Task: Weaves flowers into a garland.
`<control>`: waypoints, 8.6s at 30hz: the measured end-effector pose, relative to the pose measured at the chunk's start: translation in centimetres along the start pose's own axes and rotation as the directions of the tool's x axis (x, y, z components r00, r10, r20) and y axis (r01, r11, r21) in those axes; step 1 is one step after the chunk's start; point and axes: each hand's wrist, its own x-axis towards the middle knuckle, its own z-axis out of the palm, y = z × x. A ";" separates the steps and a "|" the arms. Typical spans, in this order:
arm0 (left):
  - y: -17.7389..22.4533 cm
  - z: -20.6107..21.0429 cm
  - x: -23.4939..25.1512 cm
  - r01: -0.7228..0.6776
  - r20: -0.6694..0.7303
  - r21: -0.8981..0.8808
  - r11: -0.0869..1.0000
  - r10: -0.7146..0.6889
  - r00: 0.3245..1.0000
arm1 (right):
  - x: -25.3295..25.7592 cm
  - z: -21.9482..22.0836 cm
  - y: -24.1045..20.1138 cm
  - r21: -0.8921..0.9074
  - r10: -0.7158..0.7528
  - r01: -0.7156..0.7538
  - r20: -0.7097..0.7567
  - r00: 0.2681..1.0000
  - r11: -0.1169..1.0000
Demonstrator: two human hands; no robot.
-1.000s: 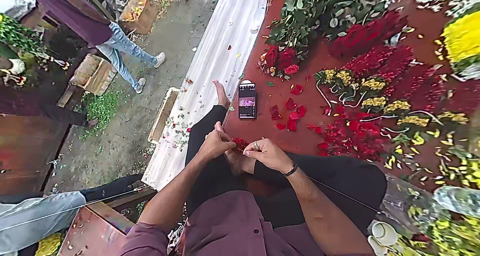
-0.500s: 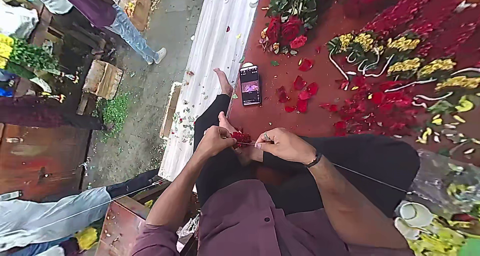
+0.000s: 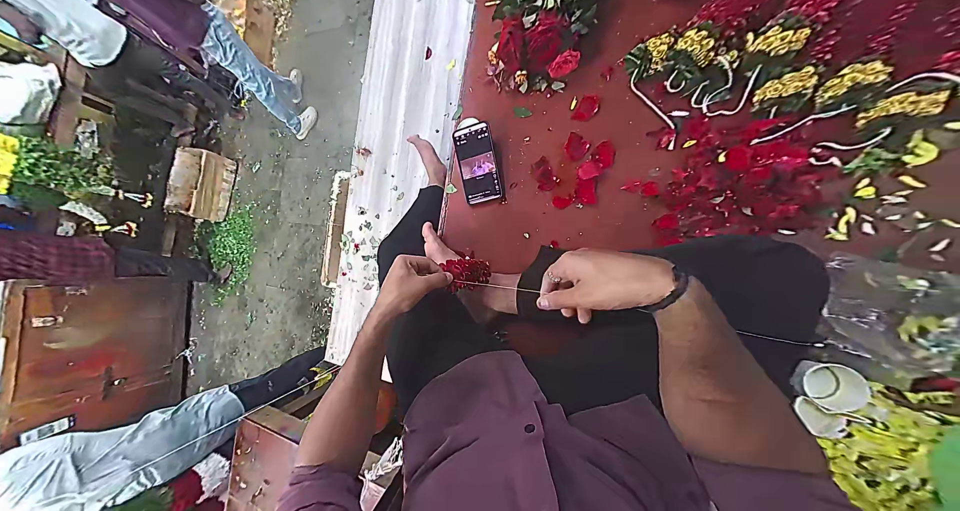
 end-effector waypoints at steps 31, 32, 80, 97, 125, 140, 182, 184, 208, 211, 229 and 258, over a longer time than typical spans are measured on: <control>-0.5 7.8 5.3 -0.259 -0.224 -0.090 0.962 0.233 0.946 | 3.9 -13.0 15.5 0.222 0.346 -0.375 -0.887 0.305 0.900; -0.4 7.8 5.4 -0.259 -0.217 -0.089 0.962 0.235 0.947 | 4.1 -13.0 15.7 0.228 0.336 -0.338 -0.890 0.307 0.913; -0.2 8.1 4.7 -0.244 -0.221 -0.041 0.969 0.230 0.948 | 5.7 -4.9 7.6 0.199 -0.069 0.469 -0.866 0.494 0.860; 2.9 6.5 2.3 -0.167 -0.187 -0.024 0.986 0.160 0.969 | 3.5 2.0 1.0 0.253 -0.050 0.687 -0.920 0.389 0.682; 4.2 5.2 2.7 -0.112 0.018 0.102 0.989 0.110 0.994 | 5.5 3.2 3.1 0.371 0.006 0.215 -0.513 0.858 0.903; 13.2 3.9 -1.9 -0.448 0.501 0.408 0.796 0.215 0.838 | 3.6 2.3 2.0 0.187 -0.420 0.683 -0.667 0.616 0.706; 0.1 8.1 2.6 -0.365 -0.190 -0.174 0.914 0.333 0.924 | 8.4 -6.7 13.8 -0.178 0.185 -0.451 -0.737 0.650 0.874; -0.4 8.2 2.8 -0.349 -0.169 -0.151 0.925 0.324 0.931 | 7.9 -7.2 13.8 -0.066 0.278 -0.521 -0.785 0.553 0.851; -1.1 8.2 4.1 -0.345 -0.141 -0.177 0.922 0.323 0.936 | 7.3 -7.9 16.5 0.217 0.422 -0.436 -0.783 0.457 0.874; -1.2 8.1 4.0 -0.347 -0.147 -0.186 0.919 0.323 0.935 | 6.1 -7.9 15.3 0.353 0.384 -0.151 -0.838 0.387 0.923; -1.1 8.0 3.6 -0.320 -0.136 -0.173 0.932 0.299 0.945 | 3.5 -7.9 14.9 0.428 0.372 0.134 -0.875 0.310 0.894; -1.0 8.1 3.4 -0.292 -0.148 -0.165 0.942 0.269 0.952 | 1.9 -8.2 14.1 0.600 0.569 -0.039 -0.733 0.374 0.799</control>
